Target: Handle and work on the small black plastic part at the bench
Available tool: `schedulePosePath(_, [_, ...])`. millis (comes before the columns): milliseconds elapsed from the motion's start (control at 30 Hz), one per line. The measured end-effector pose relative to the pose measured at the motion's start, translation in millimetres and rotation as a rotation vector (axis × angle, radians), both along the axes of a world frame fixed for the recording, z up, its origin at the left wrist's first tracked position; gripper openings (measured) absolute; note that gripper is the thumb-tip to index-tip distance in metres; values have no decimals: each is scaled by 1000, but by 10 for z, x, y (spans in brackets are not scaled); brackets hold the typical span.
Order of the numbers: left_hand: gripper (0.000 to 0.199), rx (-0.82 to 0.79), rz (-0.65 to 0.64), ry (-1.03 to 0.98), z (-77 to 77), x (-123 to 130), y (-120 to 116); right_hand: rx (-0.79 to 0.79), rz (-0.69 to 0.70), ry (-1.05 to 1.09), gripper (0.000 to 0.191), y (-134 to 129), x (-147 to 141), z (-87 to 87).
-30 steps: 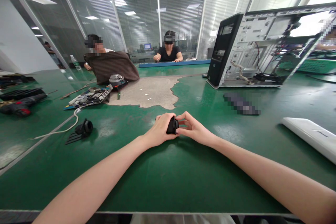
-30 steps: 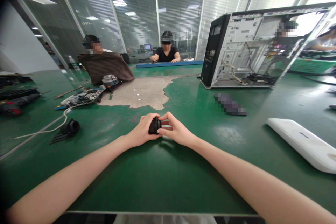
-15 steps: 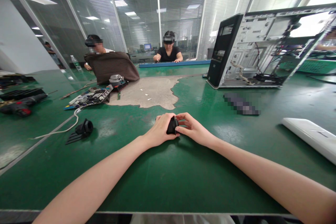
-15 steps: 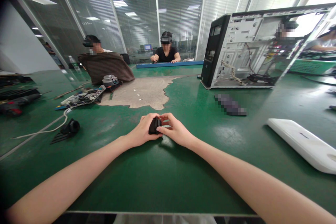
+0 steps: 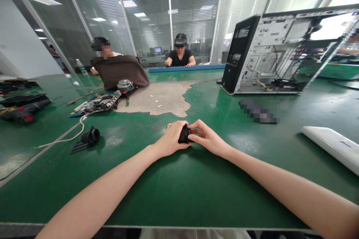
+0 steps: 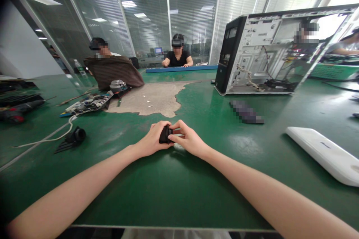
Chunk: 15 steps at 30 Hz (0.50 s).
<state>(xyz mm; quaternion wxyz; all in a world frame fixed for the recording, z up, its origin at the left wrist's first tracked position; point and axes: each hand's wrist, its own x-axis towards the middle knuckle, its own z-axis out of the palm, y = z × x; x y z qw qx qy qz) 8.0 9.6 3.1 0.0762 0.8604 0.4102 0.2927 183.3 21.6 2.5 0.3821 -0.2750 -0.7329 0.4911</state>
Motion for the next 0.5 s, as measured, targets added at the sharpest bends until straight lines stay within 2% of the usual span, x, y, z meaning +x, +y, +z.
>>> schedulePosePath(200, [53,-11,-8,2,10,-7,-5,-14,8,-41,25,21,10,-15])
schedulePosePath(400, [54,-15,-3,4,5,-6,-3,-84,158,56,32,4,30,-10])
schedulePosePath(500, [54,2,0,8,-4,-5,1,-82,120,44,27,-8,25,4])
